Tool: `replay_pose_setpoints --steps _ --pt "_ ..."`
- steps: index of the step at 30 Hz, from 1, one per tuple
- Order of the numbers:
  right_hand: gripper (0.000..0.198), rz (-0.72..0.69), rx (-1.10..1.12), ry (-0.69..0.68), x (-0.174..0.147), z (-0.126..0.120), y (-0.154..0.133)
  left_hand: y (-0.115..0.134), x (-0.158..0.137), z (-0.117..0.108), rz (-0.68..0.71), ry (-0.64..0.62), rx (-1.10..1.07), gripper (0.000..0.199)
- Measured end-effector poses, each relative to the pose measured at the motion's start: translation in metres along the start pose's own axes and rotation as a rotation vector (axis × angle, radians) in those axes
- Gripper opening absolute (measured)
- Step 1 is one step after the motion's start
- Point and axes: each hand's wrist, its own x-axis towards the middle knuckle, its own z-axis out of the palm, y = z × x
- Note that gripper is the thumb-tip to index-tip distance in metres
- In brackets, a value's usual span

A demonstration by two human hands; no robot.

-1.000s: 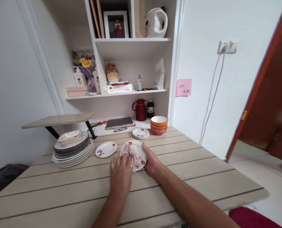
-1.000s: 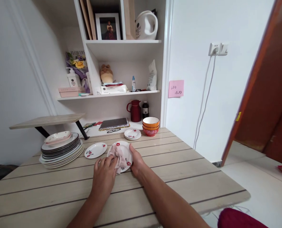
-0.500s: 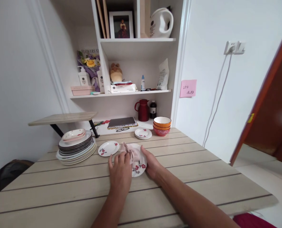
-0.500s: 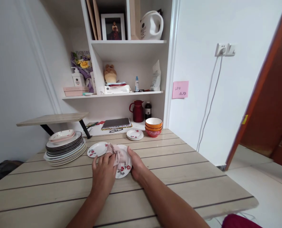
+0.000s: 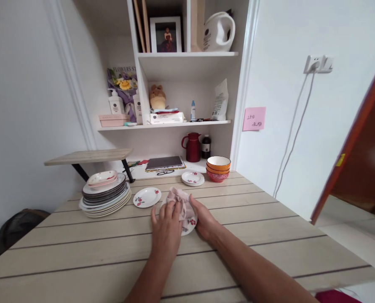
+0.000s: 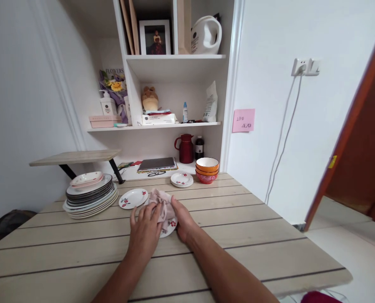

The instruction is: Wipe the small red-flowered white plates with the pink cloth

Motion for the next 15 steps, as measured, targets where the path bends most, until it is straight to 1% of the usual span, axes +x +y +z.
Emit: replay_pose_setpoints --steps 2,3,5,8,10,12,15 --pt "0.051 0.004 0.015 0.026 0.0019 -0.0011 -0.0002 -0.0031 0.0013 -0.002 -0.073 0.0 0.035 0.041" --pt "0.052 0.012 0.023 0.041 0.0028 -0.0016 -0.0008 -0.0043 0.0016 -0.003 -0.087 -0.008 0.045 0.037" --pt "0.053 0.023 0.039 0.066 0.0037 -0.0023 -0.0029 -0.0052 0.0014 -0.0045 -0.076 -0.036 0.044 0.029" --pt "0.054 0.029 0.047 0.07 0.0025 -0.0016 -0.0062 -0.0032 -0.0002 -0.0044 -0.011 -0.078 0.0 0.022" --pt "0.054 0.038 0.041 0.05 0.0008 -0.0005 -0.0072 -0.001 -0.0015 -0.0027 0.042 -0.092 -0.043 0.024" --pt "0.053 0.045 0.032 0.038 -0.0006 0.0002 -0.007 0.0002 -0.0023 0.0 0.081 -0.094 -0.082 0.032" --pt "0.051 0.03 0.022 0.024 -0.0015 0.0 -0.005 -0.0009 -0.0023 0.0037 0.088 -0.082 -0.108 0.045"
